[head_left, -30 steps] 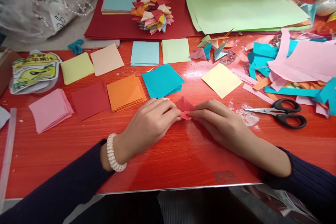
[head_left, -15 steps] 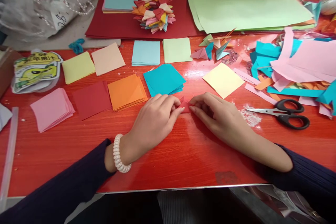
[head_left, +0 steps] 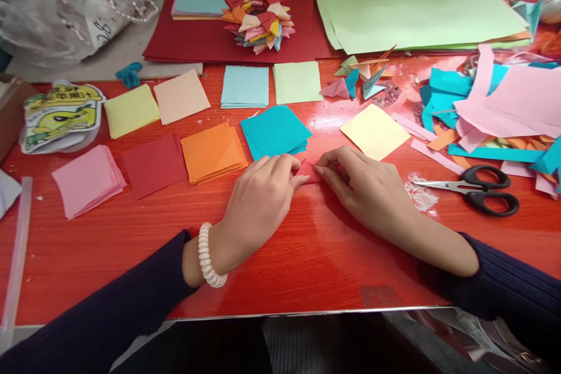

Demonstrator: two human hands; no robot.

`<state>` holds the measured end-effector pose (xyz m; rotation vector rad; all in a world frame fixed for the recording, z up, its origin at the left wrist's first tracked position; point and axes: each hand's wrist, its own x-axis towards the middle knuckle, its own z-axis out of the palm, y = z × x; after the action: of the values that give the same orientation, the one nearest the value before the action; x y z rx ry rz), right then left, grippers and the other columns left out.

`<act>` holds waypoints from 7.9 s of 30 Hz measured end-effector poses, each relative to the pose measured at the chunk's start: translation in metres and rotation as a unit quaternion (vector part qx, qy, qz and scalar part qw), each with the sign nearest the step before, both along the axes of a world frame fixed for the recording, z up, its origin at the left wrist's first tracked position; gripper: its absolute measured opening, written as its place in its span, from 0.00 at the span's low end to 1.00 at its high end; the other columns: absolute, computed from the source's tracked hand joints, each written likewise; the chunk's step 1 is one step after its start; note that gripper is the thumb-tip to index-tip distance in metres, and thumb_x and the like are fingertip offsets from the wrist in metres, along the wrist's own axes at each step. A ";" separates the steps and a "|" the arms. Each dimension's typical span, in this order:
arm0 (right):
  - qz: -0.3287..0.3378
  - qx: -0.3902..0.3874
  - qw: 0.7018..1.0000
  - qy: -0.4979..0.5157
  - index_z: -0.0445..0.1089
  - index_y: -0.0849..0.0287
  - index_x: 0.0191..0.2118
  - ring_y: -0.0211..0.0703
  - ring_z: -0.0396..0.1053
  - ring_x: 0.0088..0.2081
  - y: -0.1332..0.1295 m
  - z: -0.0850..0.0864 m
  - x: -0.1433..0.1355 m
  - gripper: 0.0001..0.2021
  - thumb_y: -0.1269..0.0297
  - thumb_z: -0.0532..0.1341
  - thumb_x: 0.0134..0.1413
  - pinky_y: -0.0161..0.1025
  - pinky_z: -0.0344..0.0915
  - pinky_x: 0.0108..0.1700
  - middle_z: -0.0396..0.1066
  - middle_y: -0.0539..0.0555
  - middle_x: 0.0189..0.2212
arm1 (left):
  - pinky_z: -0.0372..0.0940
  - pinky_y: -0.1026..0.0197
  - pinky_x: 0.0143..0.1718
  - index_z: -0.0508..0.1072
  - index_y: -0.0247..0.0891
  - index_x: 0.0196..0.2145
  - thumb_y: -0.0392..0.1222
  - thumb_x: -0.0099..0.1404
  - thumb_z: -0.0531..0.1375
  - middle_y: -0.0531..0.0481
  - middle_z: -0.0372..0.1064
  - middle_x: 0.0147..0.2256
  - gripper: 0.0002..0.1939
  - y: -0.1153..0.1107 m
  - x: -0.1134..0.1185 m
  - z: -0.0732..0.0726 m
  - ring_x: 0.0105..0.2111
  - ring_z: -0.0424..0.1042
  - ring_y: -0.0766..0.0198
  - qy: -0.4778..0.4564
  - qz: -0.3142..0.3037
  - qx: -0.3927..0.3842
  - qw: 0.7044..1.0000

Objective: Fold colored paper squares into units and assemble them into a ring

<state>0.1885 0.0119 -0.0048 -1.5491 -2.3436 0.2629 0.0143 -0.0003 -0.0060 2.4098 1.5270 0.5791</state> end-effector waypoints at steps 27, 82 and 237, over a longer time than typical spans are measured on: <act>0.209 0.140 0.967 -0.042 0.61 0.66 0.53 0.48 0.59 0.55 -0.033 -0.006 0.021 0.18 0.72 0.54 0.57 0.46 0.60 0.55 0.64 0.61 0.52 | 0.60 0.63 0.35 0.69 0.35 0.33 0.47 0.67 0.50 0.49 0.68 0.30 0.14 0.002 0.000 0.001 0.33 0.67 0.64 0.044 -0.015 0.003 0.999; 0.150 0.145 0.973 -0.096 0.63 0.63 0.54 0.52 0.62 0.53 -0.013 -0.002 0.040 0.20 0.71 0.55 0.54 0.59 0.46 0.61 0.67 0.56 0.49 | 0.64 0.55 0.42 0.72 0.29 0.38 0.34 0.63 0.53 0.43 0.72 0.41 0.09 -0.006 -0.031 0.010 0.44 0.70 0.56 0.186 -0.217 0.258 0.923; 0.077 -0.388 0.820 0.413 0.64 0.60 0.32 0.34 0.67 0.23 -0.011 0.015 0.025 0.11 0.57 0.55 0.57 0.33 0.64 0.27 0.69 0.50 0.25 | 0.62 0.67 0.29 0.64 0.37 0.36 0.41 0.64 0.55 0.54 0.66 0.29 0.06 -0.008 0.028 0.028 0.26 0.67 0.71 -0.395 0.051 -0.352 0.847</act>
<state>0.2138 0.0007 0.0102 -1.1019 -1.6660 1.7142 0.0426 -0.0080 0.0215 1.2890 1.1846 0.7341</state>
